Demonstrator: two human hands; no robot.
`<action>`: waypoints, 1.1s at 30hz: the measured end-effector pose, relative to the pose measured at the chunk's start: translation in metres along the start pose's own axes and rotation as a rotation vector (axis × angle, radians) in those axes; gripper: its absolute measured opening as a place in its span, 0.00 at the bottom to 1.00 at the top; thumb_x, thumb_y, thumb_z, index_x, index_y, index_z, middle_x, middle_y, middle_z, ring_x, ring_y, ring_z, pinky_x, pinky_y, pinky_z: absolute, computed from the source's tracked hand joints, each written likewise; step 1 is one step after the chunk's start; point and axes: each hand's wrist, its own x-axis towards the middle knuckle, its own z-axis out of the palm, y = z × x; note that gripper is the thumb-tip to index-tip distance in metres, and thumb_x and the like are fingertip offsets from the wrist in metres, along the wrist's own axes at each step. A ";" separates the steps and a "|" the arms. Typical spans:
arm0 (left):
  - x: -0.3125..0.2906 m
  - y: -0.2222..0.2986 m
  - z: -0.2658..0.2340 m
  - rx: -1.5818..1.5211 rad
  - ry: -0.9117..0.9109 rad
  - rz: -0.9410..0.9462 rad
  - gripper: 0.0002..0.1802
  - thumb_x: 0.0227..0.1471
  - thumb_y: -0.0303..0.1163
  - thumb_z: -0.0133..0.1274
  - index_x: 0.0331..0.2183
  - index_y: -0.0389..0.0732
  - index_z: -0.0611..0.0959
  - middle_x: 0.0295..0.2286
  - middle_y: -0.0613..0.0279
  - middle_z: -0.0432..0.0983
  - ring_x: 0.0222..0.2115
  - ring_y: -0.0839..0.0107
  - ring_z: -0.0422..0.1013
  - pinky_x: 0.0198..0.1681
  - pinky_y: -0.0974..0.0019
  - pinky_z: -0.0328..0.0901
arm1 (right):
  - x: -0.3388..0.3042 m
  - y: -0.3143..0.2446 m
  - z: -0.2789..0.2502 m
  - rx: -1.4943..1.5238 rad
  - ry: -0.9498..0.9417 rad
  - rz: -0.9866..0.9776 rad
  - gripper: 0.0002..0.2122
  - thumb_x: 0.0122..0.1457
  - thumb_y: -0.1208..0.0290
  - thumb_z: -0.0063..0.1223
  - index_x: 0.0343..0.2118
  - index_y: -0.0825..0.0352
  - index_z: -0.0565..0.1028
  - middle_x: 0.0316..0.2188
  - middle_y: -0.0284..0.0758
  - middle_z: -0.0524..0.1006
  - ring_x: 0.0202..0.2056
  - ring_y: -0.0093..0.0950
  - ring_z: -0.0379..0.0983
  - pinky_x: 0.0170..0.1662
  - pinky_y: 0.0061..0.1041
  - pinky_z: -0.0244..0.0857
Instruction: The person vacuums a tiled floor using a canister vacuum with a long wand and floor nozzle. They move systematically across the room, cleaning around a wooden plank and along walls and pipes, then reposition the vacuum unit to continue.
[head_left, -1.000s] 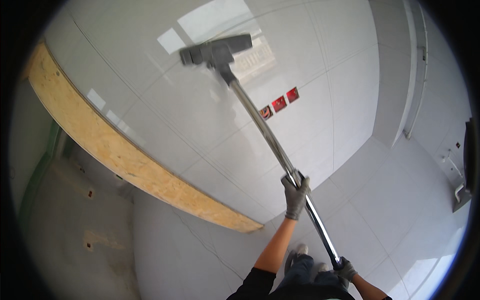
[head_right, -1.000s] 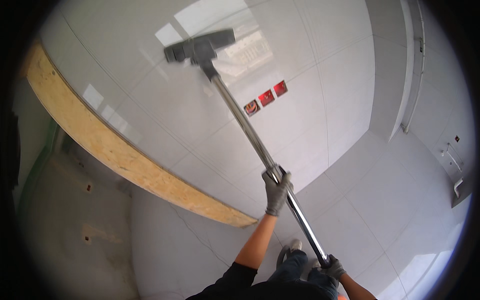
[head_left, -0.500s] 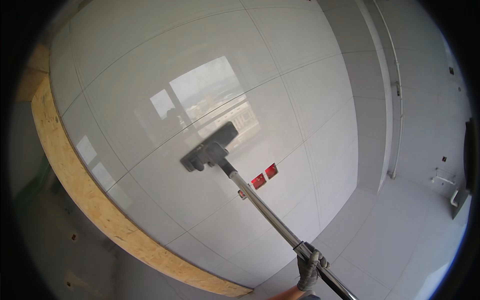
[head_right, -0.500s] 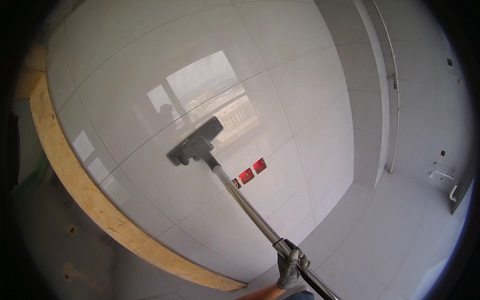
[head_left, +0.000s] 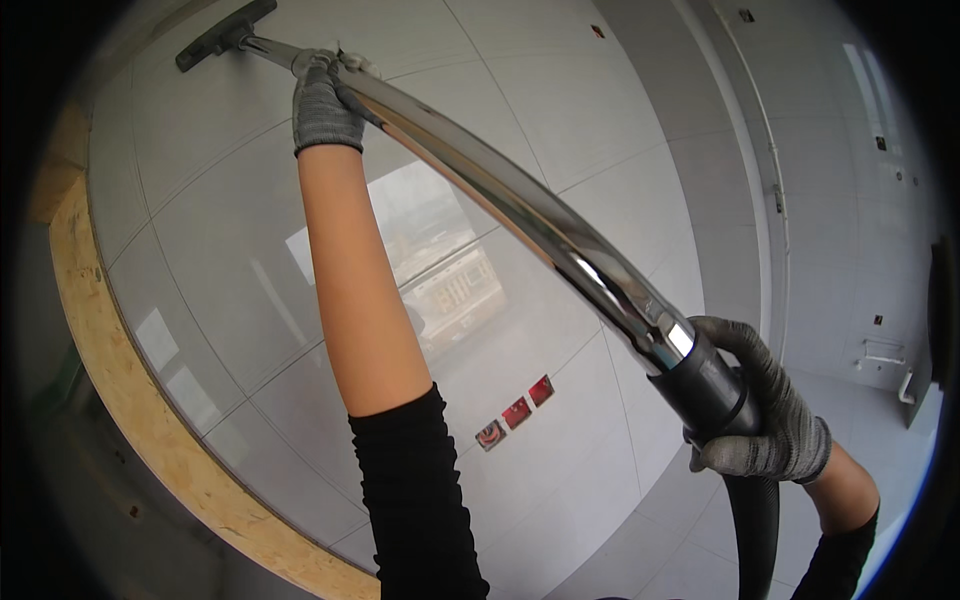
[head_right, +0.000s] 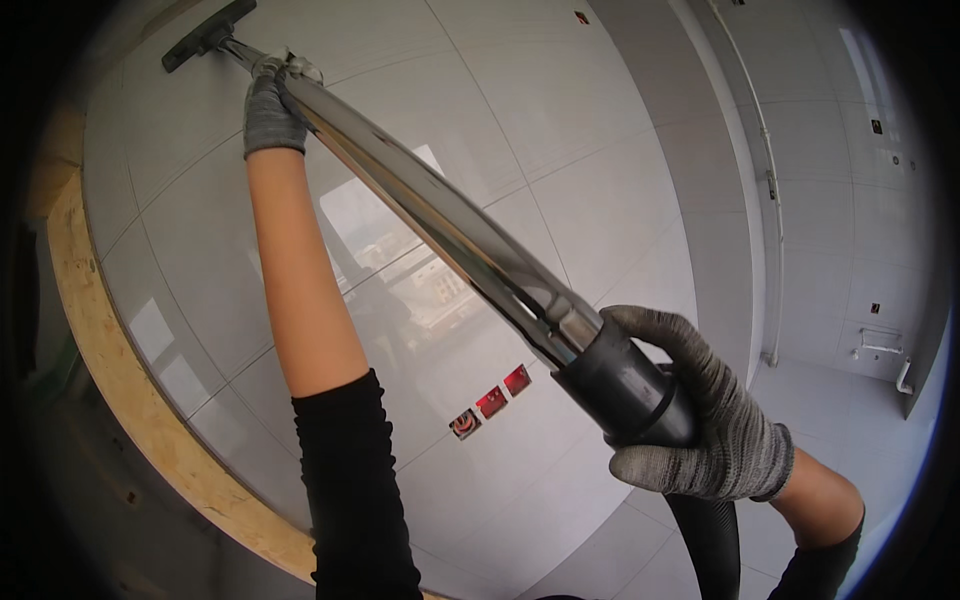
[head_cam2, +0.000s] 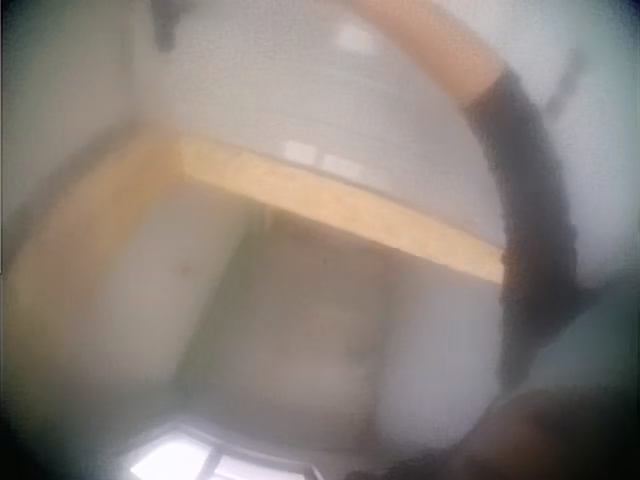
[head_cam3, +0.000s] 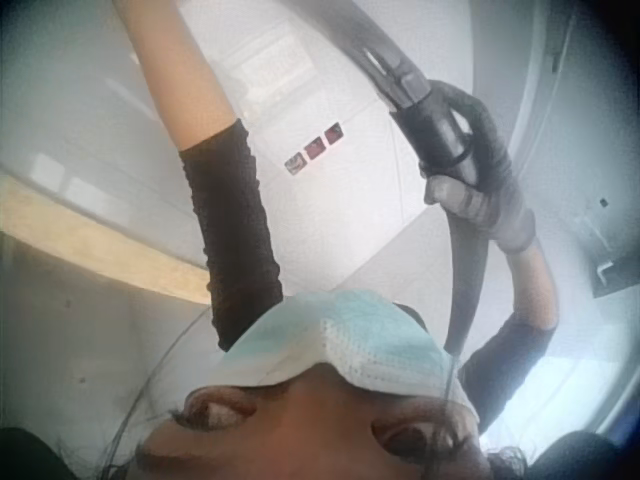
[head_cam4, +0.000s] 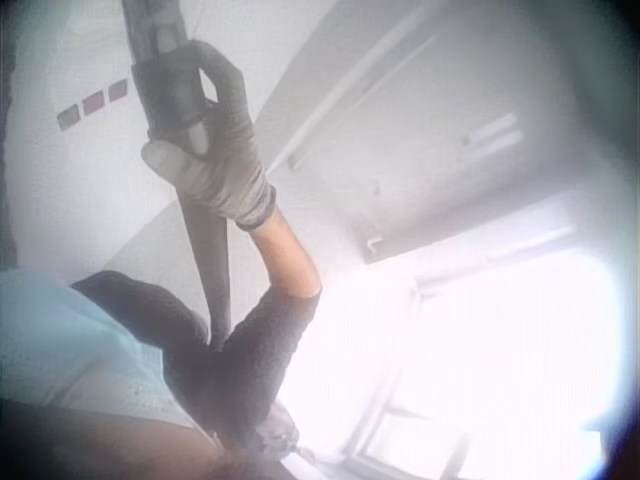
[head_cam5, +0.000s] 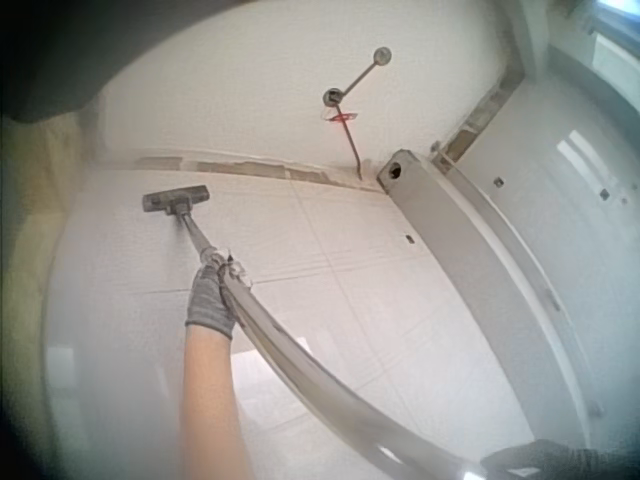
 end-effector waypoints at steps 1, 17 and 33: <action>-0.004 -0.010 -0.001 0.028 0.030 0.063 0.09 0.55 0.35 0.50 0.30 0.41 0.70 0.18 0.62 0.66 0.21 0.64 0.67 0.26 0.61 0.66 | 0.005 0.011 -0.006 0.081 -0.108 0.024 0.46 0.44 0.68 0.70 0.63 0.61 0.50 0.37 0.39 0.73 0.35 0.27 0.74 0.40 0.29 0.71; -0.167 -0.179 0.085 0.034 0.139 -0.185 0.15 0.55 0.46 0.53 0.33 0.45 0.70 0.26 0.70 0.67 0.19 0.78 0.64 0.22 0.72 0.62 | -0.110 0.115 -0.070 0.244 0.035 0.090 0.35 0.57 0.70 0.57 0.65 0.58 0.51 0.36 0.39 0.74 0.27 0.23 0.72 0.29 0.25 0.70; -0.107 -0.284 0.153 0.144 0.171 -0.227 0.06 0.55 0.28 0.50 0.32 0.36 0.74 0.18 0.61 0.70 0.17 0.72 0.67 0.19 0.68 0.66 | -0.058 0.094 -0.216 0.089 -0.084 0.119 0.38 0.56 0.65 0.58 0.65 0.59 0.48 0.39 0.37 0.72 0.27 0.22 0.71 0.30 0.24 0.71</action>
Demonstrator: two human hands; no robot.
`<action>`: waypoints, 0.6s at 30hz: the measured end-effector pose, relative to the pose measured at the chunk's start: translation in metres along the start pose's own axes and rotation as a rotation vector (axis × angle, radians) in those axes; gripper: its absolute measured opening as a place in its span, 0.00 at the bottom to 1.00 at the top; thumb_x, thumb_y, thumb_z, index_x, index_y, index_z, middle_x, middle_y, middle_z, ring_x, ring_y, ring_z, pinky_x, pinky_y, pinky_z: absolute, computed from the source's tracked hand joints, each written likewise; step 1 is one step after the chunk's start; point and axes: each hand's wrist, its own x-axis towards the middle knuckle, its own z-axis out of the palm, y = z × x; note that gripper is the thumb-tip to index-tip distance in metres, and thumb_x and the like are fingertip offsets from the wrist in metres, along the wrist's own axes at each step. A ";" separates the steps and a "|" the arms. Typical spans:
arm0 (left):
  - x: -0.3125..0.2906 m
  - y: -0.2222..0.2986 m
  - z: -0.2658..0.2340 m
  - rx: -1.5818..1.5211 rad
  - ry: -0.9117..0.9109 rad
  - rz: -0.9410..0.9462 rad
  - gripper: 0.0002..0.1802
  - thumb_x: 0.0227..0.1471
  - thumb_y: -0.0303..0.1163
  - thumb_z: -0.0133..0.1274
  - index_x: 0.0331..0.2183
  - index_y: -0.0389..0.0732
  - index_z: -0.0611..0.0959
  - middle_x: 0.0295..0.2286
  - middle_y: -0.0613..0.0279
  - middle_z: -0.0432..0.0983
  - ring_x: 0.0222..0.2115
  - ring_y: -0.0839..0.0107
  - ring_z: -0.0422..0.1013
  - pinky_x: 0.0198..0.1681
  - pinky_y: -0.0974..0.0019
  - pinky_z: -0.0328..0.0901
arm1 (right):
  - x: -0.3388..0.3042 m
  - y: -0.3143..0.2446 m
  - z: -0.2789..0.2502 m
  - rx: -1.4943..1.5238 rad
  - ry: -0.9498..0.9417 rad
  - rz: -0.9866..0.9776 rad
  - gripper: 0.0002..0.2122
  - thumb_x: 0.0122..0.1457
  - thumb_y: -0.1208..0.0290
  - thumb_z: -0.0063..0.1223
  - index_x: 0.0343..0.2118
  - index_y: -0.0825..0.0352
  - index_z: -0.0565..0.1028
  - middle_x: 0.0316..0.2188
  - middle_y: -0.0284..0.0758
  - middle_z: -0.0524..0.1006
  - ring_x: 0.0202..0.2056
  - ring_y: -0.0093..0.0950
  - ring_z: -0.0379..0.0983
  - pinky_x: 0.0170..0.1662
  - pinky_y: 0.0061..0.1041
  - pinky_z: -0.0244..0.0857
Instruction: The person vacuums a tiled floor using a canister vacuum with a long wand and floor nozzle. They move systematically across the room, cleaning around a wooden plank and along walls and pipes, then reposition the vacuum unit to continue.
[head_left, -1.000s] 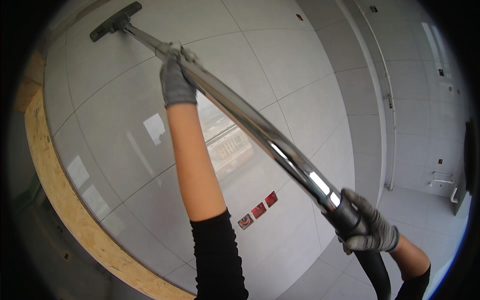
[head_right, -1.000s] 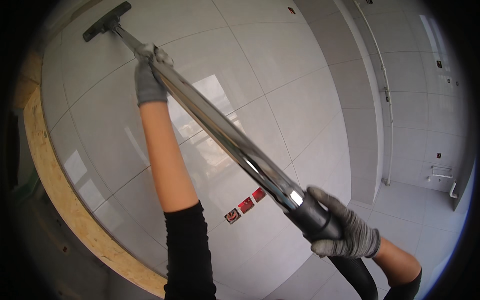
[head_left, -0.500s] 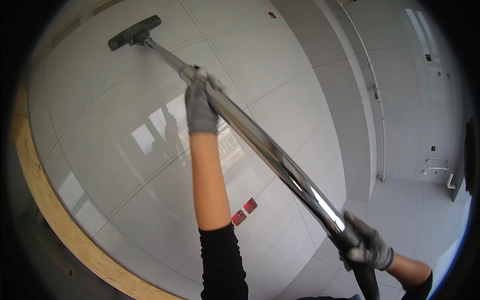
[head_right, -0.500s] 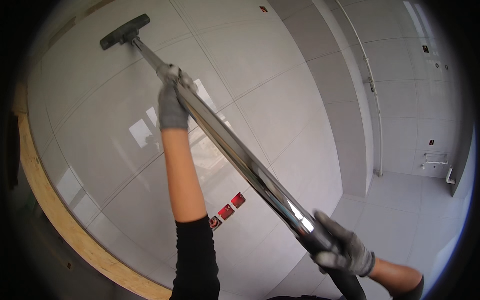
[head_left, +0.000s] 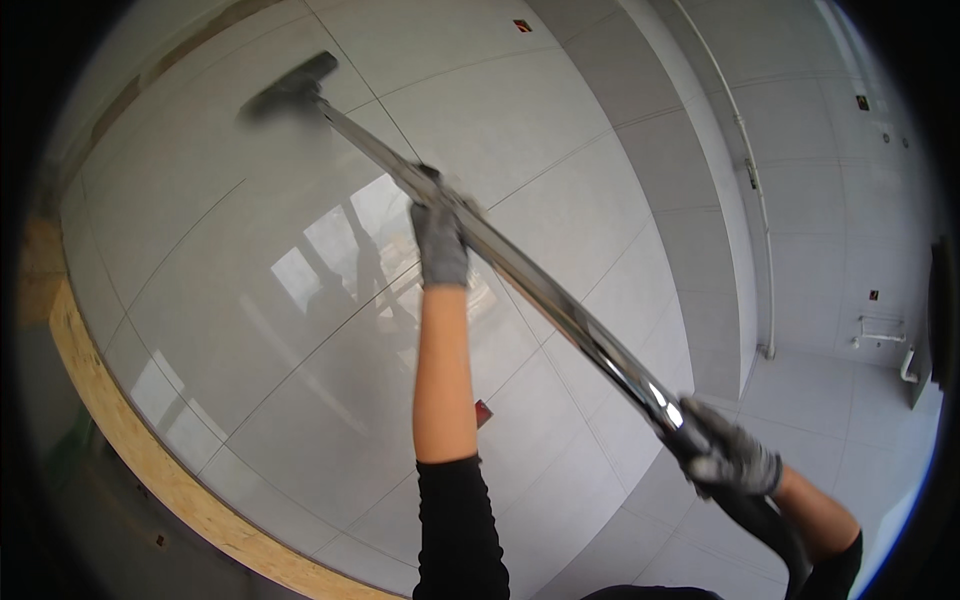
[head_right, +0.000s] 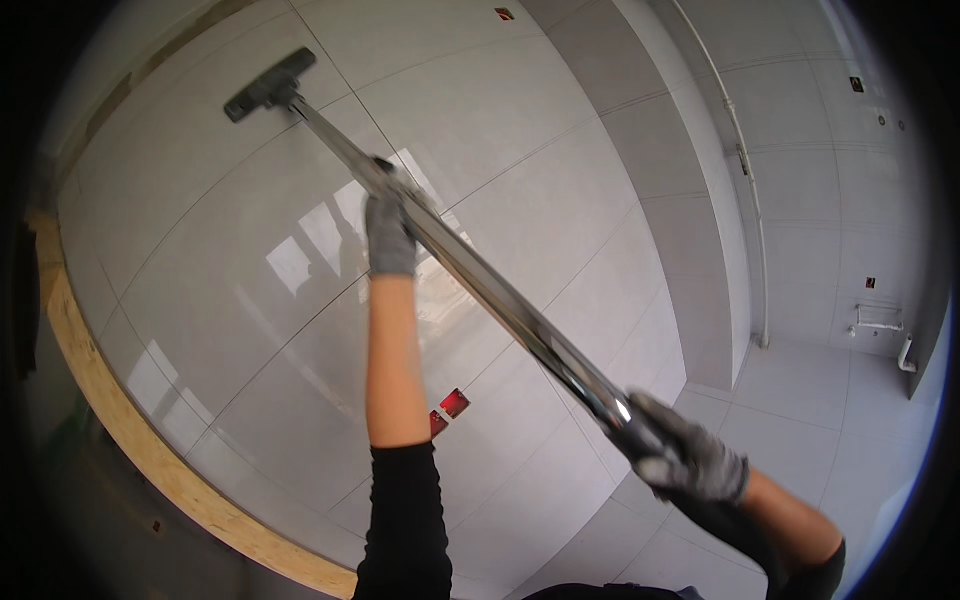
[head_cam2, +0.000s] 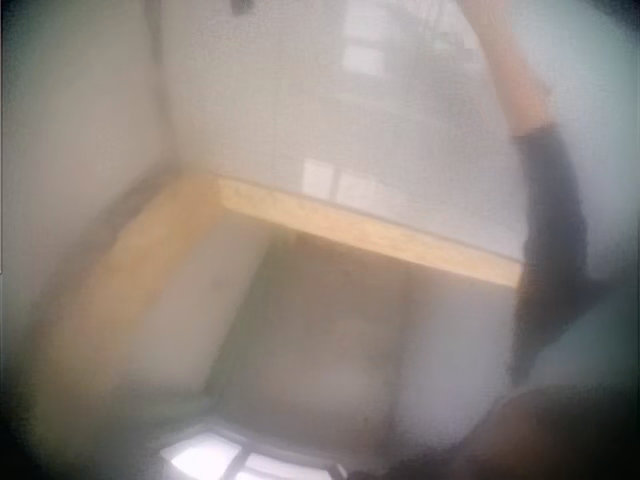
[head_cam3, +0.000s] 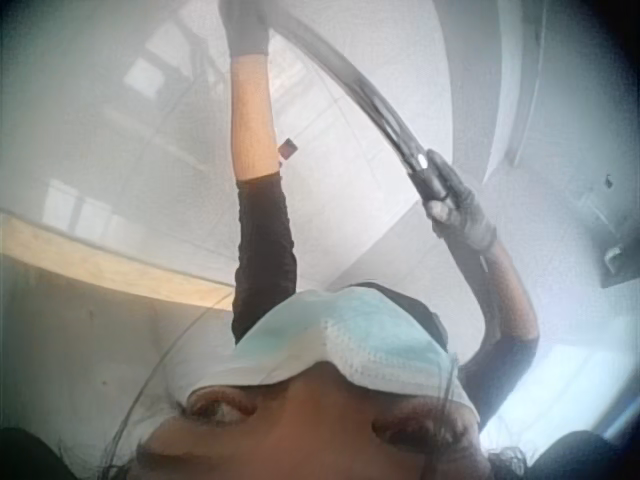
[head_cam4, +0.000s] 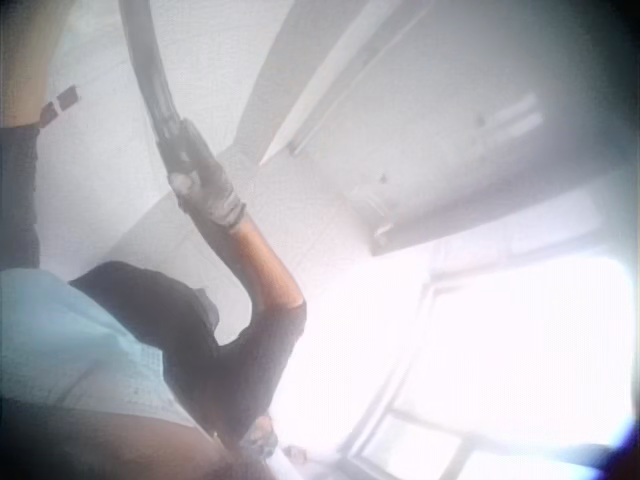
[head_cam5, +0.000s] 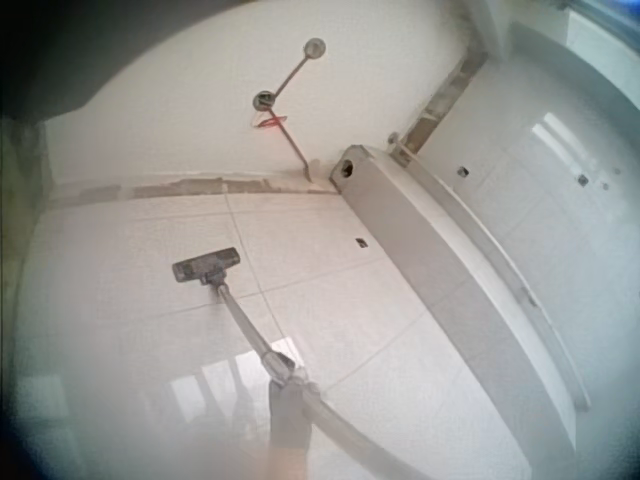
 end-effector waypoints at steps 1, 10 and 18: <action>-0.055 -0.028 0.001 0.020 -0.008 -0.057 0.12 0.54 0.29 0.52 0.39 0.37 0.70 0.22 0.62 0.70 0.18 0.74 0.67 0.19 0.68 0.64 | -0.038 0.033 -0.009 0.134 -0.074 0.073 0.38 0.56 0.69 0.59 0.65 0.59 0.48 0.43 0.37 0.72 0.30 0.22 0.72 0.32 0.24 0.71; -0.118 -0.114 0.015 -0.167 -0.016 -0.117 0.18 0.52 0.29 0.55 0.39 0.44 0.62 0.26 0.65 0.66 0.17 0.74 0.68 0.18 0.66 0.68 | -0.094 0.087 -0.037 0.166 0.070 0.124 0.37 0.53 0.74 0.61 0.64 0.55 0.54 0.45 0.39 0.72 0.32 0.27 0.74 0.31 0.29 0.73; 0.202 0.007 0.096 0.059 0.038 0.213 0.09 0.53 0.24 0.50 0.36 0.30 0.71 0.27 0.49 0.75 0.24 0.61 0.75 0.30 0.58 0.76 | 0.205 -0.124 -0.069 -0.076 0.110 -0.242 0.39 0.53 0.54 0.58 0.64 0.61 0.50 0.21 0.34 0.70 0.16 0.24 0.70 0.16 0.20 0.68</action>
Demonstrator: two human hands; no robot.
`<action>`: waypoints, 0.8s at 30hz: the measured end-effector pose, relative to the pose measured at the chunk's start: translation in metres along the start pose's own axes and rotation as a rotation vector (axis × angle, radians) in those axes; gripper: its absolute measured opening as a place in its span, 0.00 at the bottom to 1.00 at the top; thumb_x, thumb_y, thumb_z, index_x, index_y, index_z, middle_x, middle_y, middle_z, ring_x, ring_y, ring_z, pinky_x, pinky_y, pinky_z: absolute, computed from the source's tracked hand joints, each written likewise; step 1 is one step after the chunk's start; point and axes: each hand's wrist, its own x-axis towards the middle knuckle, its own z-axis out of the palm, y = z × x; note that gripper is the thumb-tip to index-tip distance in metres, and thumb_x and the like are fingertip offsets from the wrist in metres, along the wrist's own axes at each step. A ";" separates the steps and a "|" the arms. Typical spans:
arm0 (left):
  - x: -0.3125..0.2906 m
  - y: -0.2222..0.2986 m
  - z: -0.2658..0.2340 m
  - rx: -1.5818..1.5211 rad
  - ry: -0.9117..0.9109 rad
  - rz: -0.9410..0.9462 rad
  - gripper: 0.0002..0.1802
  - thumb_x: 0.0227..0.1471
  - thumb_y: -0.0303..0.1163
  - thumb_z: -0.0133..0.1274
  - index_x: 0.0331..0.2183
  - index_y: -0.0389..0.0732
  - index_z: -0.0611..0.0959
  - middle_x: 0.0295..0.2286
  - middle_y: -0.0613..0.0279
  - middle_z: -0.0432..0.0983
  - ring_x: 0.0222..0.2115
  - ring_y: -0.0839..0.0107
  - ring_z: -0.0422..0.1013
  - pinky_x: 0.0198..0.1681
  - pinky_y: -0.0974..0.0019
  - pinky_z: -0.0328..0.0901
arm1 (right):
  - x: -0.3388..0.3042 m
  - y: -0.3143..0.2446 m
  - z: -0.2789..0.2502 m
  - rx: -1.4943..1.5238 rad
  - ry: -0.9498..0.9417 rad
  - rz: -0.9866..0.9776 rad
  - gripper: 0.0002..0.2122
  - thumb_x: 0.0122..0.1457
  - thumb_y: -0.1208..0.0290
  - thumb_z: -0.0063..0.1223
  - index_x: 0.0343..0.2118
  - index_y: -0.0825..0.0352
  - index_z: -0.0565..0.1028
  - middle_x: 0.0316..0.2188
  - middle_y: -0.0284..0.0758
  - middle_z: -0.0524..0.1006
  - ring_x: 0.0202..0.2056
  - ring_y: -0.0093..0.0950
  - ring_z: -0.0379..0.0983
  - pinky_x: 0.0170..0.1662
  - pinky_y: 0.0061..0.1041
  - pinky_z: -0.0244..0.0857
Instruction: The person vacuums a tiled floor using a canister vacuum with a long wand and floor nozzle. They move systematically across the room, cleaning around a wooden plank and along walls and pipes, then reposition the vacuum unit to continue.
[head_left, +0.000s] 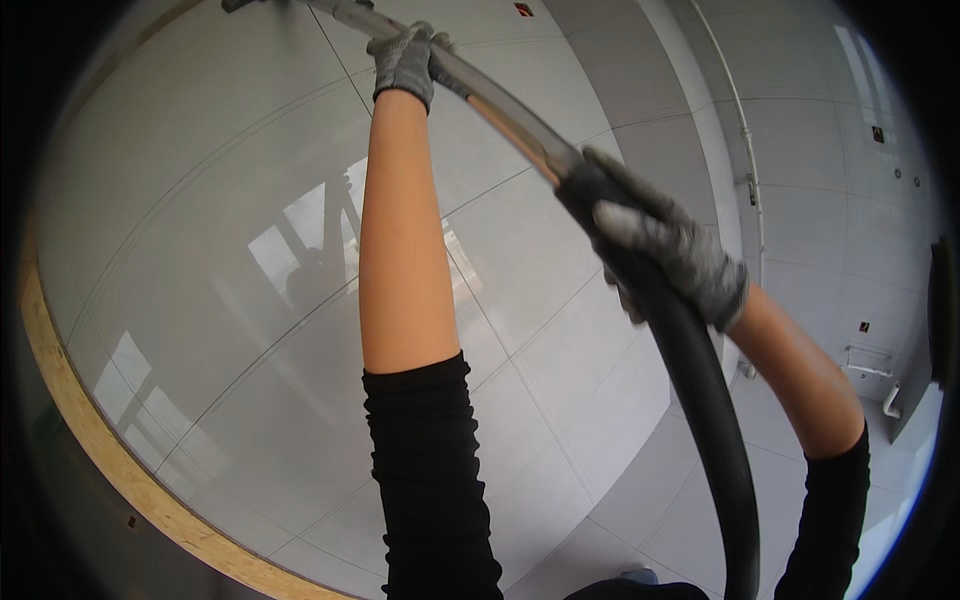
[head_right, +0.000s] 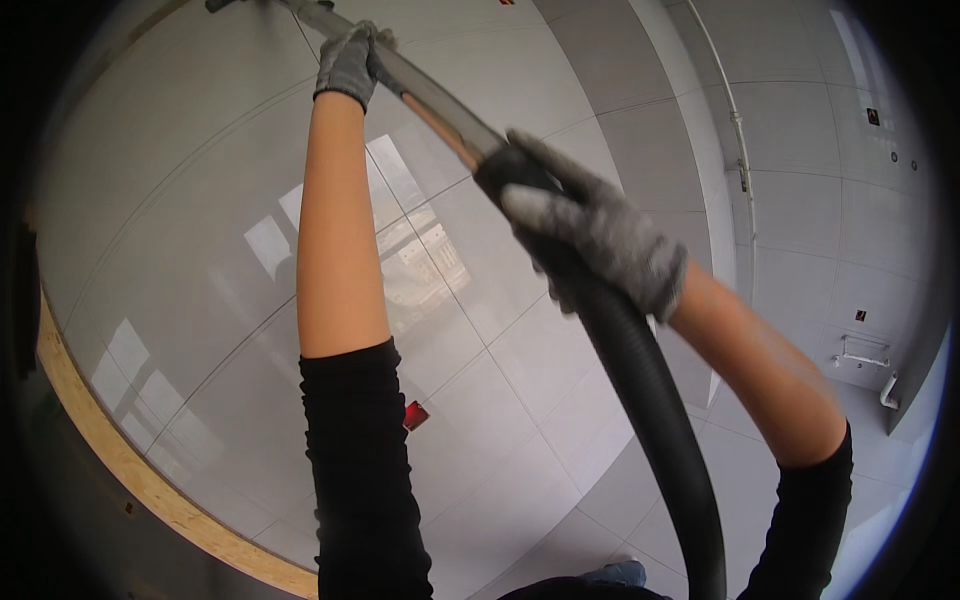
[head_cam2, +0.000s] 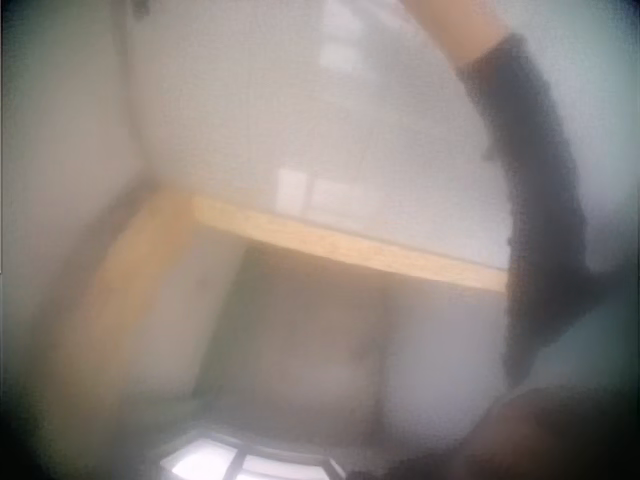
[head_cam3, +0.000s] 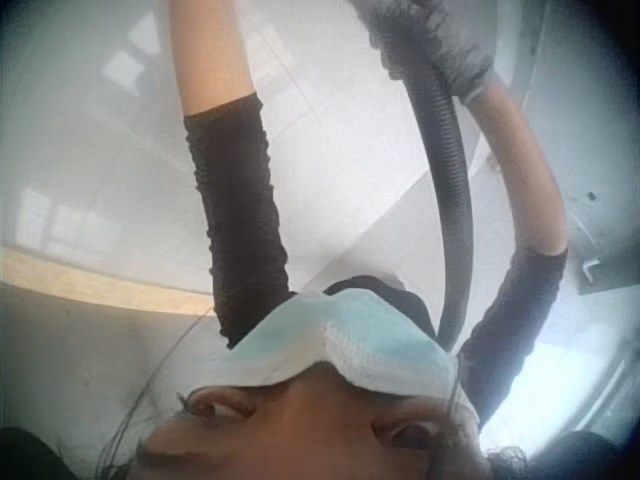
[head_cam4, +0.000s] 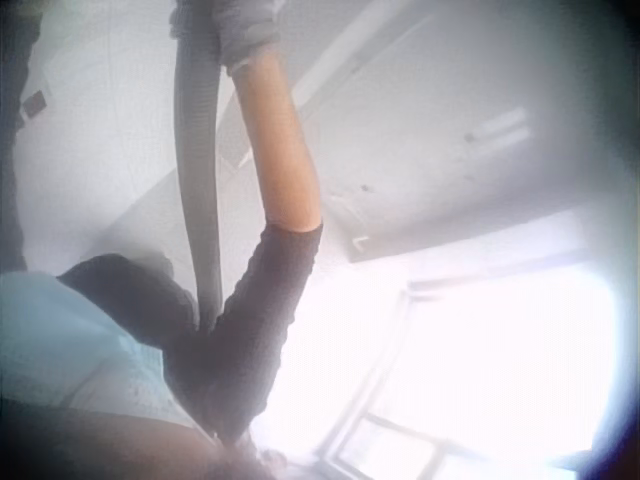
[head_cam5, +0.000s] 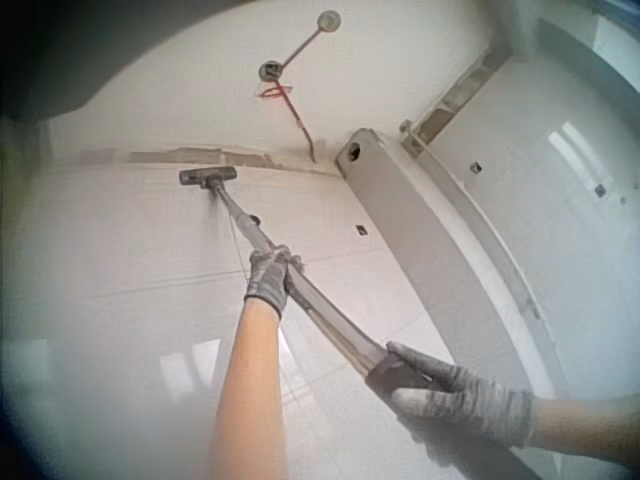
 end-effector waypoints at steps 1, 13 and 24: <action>0.008 0.002 0.002 0.004 -0.015 -0.049 0.20 0.48 0.21 0.51 0.43 0.29 0.65 0.27 0.51 0.72 0.22 0.63 0.73 0.28 0.59 0.75 | 0.012 -0.002 -0.002 -0.044 0.039 0.072 0.40 0.53 0.53 0.58 0.64 0.60 0.50 0.21 0.35 0.70 0.17 0.23 0.71 0.15 0.20 0.68; -0.357 -0.213 -0.040 -0.235 -0.057 -0.345 0.28 0.52 0.29 0.56 0.48 0.43 0.58 0.28 0.64 0.68 0.21 0.75 0.71 0.23 0.69 0.71 | -0.273 0.253 -0.079 -0.059 0.025 0.751 0.27 0.49 0.66 0.65 0.51 0.62 0.67 0.29 0.32 0.73 0.26 0.22 0.72 0.29 0.23 0.71; -0.661 -0.241 0.001 -0.320 0.250 -0.986 0.24 0.49 0.26 0.58 0.42 0.44 0.62 0.23 0.64 0.68 0.16 0.70 0.70 0.18 0.65 0.70 | -0.538 0.313 -0.074 -0.748 0.066 1.228 0.25 0.38 0.54 0.70 0.35 0.65 0.74 0.32 0.37 0.80 0.36 0.27 0.77 0.41 0.26 0.70</action>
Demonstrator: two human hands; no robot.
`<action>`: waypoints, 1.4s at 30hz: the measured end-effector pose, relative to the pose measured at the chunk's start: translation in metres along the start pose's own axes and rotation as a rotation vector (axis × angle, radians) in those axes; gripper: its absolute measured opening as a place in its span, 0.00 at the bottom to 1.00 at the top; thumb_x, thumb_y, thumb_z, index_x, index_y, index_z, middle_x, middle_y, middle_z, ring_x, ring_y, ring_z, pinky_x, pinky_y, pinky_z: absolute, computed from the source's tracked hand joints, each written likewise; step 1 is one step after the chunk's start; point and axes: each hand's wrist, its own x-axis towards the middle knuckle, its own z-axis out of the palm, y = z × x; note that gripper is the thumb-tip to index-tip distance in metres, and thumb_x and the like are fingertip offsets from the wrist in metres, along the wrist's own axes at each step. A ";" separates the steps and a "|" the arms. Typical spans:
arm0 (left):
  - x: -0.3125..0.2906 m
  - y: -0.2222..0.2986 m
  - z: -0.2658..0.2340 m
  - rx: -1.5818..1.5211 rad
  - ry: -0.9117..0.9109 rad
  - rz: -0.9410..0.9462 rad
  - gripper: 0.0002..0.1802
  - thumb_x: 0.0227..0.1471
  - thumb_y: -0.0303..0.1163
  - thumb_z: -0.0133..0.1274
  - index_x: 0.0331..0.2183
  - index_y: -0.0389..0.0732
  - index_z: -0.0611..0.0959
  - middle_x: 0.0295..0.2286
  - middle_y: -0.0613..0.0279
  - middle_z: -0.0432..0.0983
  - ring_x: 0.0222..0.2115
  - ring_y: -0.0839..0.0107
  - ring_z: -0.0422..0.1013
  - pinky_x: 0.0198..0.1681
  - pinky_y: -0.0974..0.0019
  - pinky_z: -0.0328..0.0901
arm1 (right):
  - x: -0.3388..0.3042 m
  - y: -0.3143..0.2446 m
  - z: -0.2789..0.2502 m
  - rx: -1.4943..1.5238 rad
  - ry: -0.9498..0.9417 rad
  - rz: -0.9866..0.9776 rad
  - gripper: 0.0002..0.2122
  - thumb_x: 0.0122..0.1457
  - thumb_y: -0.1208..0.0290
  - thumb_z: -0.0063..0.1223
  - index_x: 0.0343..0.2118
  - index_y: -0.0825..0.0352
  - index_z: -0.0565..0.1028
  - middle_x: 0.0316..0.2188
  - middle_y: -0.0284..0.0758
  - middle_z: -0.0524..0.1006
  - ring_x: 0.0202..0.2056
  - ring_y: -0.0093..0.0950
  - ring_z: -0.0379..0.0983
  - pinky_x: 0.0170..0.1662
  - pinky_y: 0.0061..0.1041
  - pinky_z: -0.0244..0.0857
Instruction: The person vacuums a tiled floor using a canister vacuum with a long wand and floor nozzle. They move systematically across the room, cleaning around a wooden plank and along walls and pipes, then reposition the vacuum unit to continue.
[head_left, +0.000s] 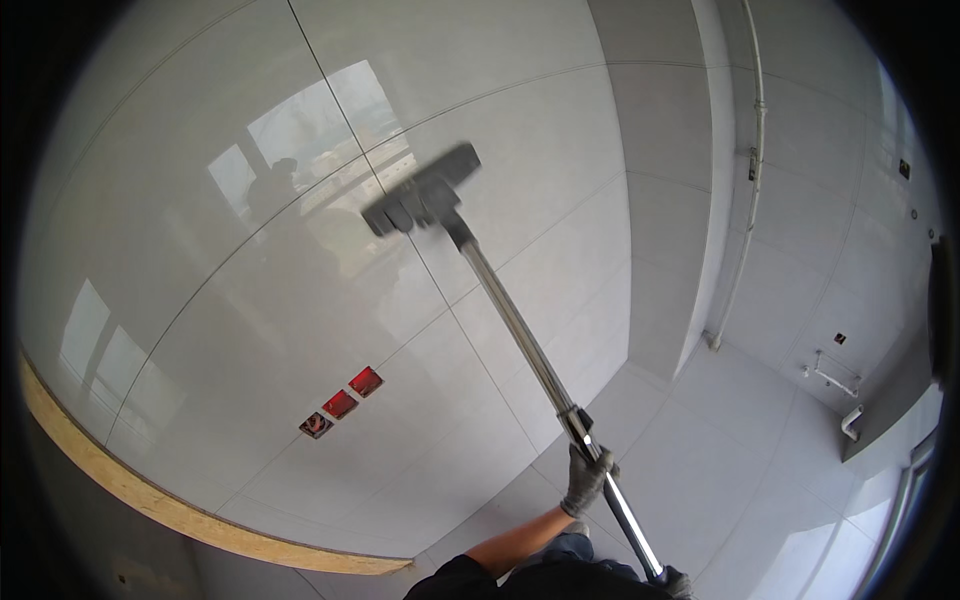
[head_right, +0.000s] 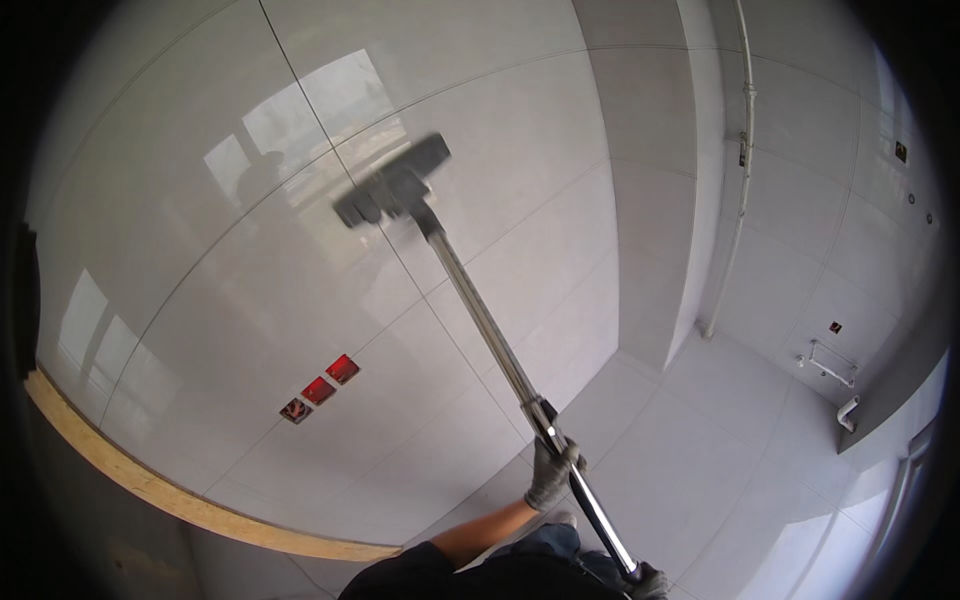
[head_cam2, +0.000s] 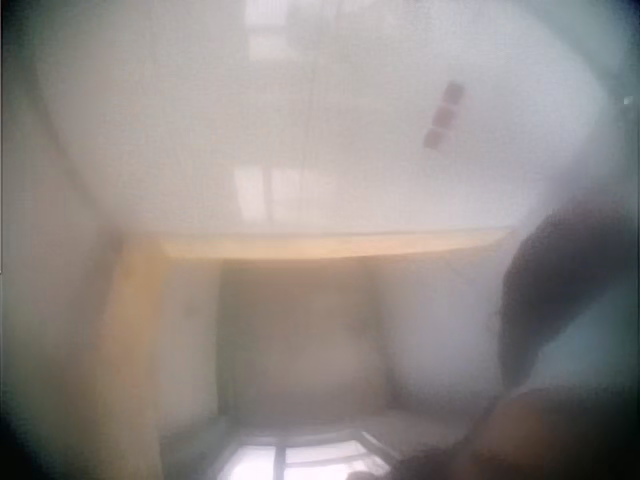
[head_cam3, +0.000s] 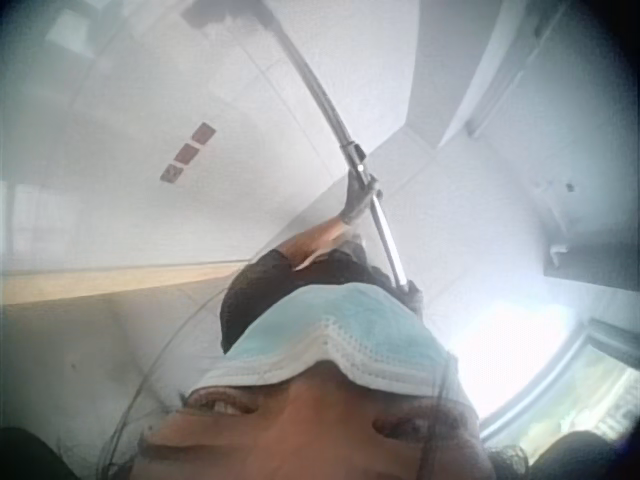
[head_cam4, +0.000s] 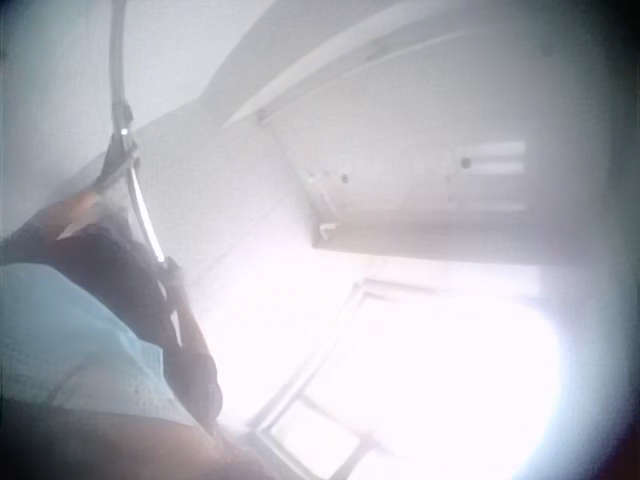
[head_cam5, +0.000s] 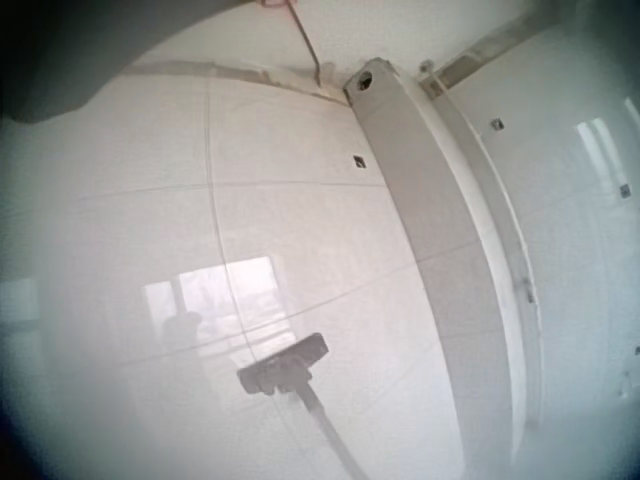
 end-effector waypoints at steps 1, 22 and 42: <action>0.024 0.035 0.014 -0.049 -0.118 0.141 0.24 0.50 0.27 0.59 0.42 0.44 0.62 0.23 0.65 0.67 0.16 0.71 0.69 0.18 0.66 0.70 | 0.018 -0.027 -0.015 0.095 0.068 0.057 0.27 0.36 0.49 0.69 0.33 0.65 0.74 0.28 0.40 0.79 0.35 0.32 0.78 0.38 0.29 0.70; -0.006 0.049 0.006 -0.099 0.163 0.107 0.10 0.53 0.30 0.56 0.31 0.41 0.70 0.15 0.64 0.67 0.12 0.70 0.68 0.16 0.65 0.66 | 0.057 -0.033 -0.055 -0.245 0.133 -0.136 0.18 0.34 0.53 0.68 0.20 0.60 0.72 0.17 0.36 0.76 0.22 0.38 0.75 0.28 0.34 0.70; -0.052 0.045 -0.078 0.047 0.415 0.055 0.13 0.51 0.25 0.55 0.37 0.44 0.69 0.19 0.62 0.68 0.14 0.68 0.67 0.19 0.59 0.68 | 0.075 -0.001 -0.001 -0.366 -0.201 -0.136 0.07 0.43 0.67 0.52 0.27 0.59 0.74 0.25 0.39 0.76 0.31 0.43 0.74 0.34 0.40 0.68</action>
